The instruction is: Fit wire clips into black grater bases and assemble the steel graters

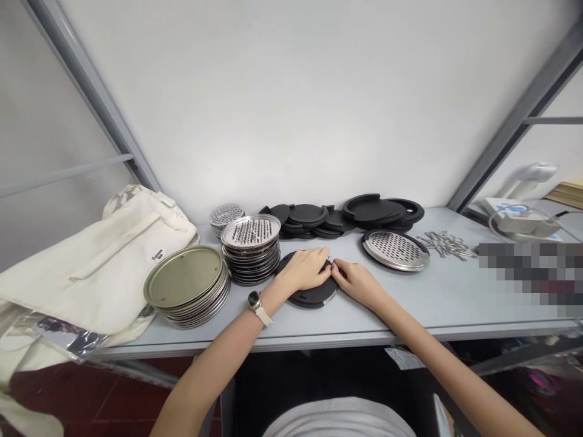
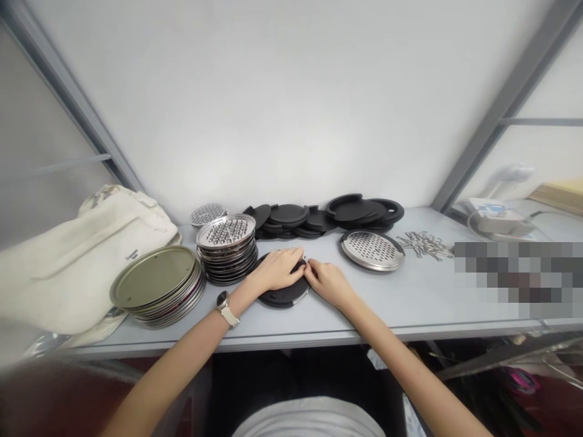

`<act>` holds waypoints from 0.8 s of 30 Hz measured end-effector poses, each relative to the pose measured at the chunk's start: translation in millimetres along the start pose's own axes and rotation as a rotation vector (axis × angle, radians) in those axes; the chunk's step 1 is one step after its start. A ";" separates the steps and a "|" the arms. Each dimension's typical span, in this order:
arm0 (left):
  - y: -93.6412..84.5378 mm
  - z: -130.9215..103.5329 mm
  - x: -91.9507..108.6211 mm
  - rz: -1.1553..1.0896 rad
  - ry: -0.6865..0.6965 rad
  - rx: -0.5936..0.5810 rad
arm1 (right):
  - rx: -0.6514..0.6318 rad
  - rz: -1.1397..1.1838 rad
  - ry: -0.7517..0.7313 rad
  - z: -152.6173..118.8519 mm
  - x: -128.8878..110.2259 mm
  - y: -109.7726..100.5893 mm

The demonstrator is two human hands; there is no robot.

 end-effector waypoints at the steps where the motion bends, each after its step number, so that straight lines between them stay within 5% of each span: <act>1: 0.2 0.0 -0.2 0.000 -0.003 -0.002 | 0.002 0.002 -0.005 0.0 -0.2 -0.2; 24: -1.1 -0.1 0.4 -0.012 -0.004 -0.006 | -0.006 0.014 -0.004 -1.9 -2.9 -4.3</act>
Point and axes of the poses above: each hand's wrist, its own z-axis towards the middle knuckle, its own y-axis out of the palm, x = y × z, the point moved 5 cm from there along z, towards the middle knuckle, and after that the axes turned 8 degrees about y, right-handed, at the moved point
